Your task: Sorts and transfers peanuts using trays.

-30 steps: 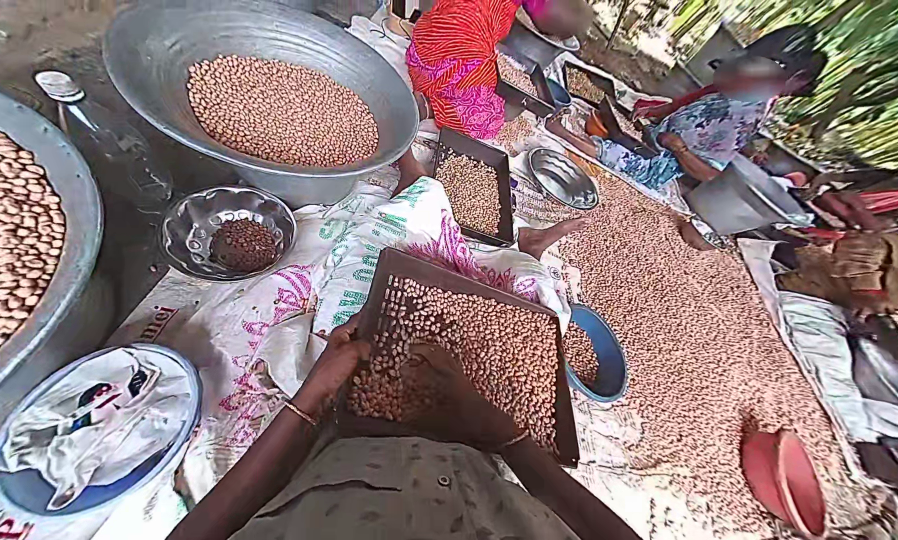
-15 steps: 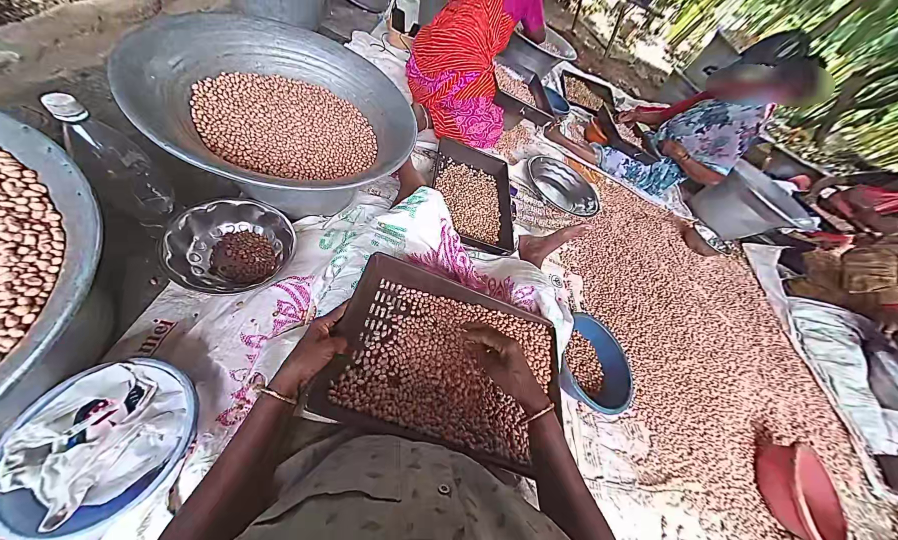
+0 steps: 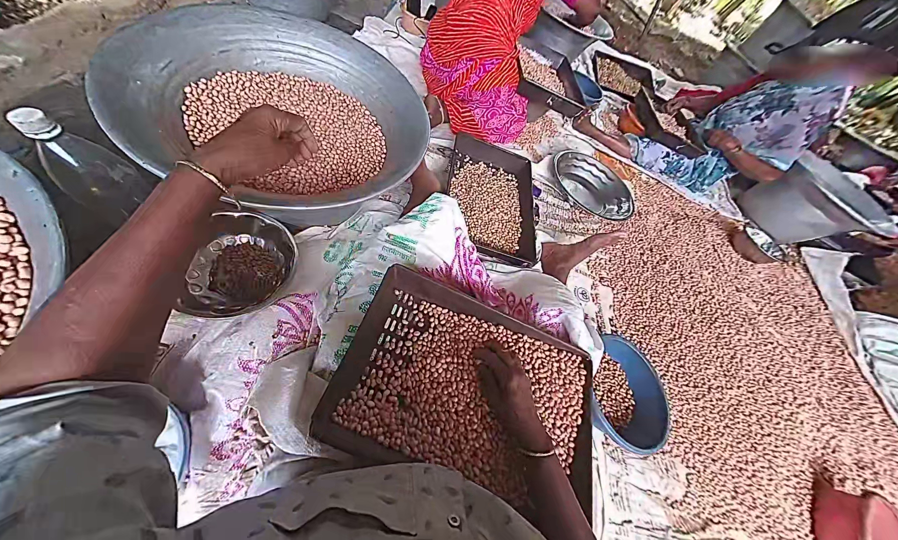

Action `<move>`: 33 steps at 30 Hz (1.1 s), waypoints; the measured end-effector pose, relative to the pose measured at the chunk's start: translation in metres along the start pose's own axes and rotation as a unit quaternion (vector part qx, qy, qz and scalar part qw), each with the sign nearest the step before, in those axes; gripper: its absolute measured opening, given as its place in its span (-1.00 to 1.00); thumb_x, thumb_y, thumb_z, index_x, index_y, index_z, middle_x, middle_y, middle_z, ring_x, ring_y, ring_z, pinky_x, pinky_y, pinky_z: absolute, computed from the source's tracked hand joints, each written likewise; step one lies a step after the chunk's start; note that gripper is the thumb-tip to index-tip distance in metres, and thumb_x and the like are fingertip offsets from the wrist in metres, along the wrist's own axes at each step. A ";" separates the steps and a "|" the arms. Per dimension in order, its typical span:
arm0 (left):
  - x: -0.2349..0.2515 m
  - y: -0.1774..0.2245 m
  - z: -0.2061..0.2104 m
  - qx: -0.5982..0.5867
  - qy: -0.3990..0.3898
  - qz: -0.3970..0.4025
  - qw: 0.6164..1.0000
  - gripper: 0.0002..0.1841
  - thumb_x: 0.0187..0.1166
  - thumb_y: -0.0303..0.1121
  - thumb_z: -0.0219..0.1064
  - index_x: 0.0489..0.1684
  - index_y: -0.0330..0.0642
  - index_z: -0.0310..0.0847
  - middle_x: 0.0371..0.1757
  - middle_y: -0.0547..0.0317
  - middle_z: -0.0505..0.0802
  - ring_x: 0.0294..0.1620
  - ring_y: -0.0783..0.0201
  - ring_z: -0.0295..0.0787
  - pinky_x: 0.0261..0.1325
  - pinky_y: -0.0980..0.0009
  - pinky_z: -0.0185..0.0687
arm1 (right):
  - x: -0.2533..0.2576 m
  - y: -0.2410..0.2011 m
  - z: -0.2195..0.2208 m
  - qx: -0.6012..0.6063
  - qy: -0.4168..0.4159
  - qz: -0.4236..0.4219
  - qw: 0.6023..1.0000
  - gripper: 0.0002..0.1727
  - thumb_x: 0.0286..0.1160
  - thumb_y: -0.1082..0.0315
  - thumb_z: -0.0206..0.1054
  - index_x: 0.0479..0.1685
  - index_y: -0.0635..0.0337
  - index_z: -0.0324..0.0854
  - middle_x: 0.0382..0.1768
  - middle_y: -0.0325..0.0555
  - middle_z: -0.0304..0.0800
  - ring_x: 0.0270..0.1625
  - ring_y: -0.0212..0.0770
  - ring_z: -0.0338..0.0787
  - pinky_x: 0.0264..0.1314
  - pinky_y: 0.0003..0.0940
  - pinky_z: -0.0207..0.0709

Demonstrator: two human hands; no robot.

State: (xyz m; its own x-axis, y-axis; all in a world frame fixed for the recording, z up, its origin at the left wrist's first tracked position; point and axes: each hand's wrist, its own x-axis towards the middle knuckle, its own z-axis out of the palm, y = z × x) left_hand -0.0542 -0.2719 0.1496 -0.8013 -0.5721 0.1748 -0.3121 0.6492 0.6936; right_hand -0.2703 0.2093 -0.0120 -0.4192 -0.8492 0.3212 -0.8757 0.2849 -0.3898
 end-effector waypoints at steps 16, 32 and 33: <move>0.153 -0.068 0.005 0.110 0.054 -0.035 0.992 -0.75 0.73 -0.54 0.13 0.01 -0.52 0.73 0.06 -0.50 0.79 0.25 -0.44 0.69 0.41 -0.35 0.36 | 0.012 0.008 0.005 -0.027 0.004 0.047 0.999 -0.67 0.41 0.38 0.25 0.02 0.17 0.90 0.26 0.17 0.83 0.30 0.15 0.82 0.33 -0.02 0.67; 0.170 -0.052 0.028 0.207 -0.011 -0.139 0.968 -0.68 0.78 -0.46 0.09 0.23 -0.58 0.61 0.51 -0.68 0.47 0.56 -0.60 0.38 0.50 -0.48 0.24 | 0.035 -0.020 -0.017 -0.010 -0.041 0.105 0.994 -0.71 0.47 0.51 0.28 0.04 0.36 0.86 0.23 0.39 0.81 0.34 0.35 0.79 0.49 0.04 0.56; 0.171 -0.052 0.029 0.214 -0.010 -0.140 0.967 -0.68 0.77 -0.46 0.11 0.22 -0.58 0.62 0.51 -0.68 0.46 0.56 -0.61 0.37 0.49 -0.52 0.21 | 0.033 -0.017 -0.015 -0.010 -0.036 0.101 0.994 -0.71 0.49 0.50 0.28 0.04 0.35 0.86 0.22 0.37 0.82 0.35 0.33 0.79 0.49 0.02 0.57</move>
State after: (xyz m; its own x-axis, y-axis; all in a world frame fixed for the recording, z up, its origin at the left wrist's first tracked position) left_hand -0.1898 -0.3889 0.1231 -0.6638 -0.7479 0.0049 -0.6968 0.6208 0.3592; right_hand -0.2729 0.1832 0.0182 -0.5692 -0.8033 0.1756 -0.7807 0.4610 -0.4219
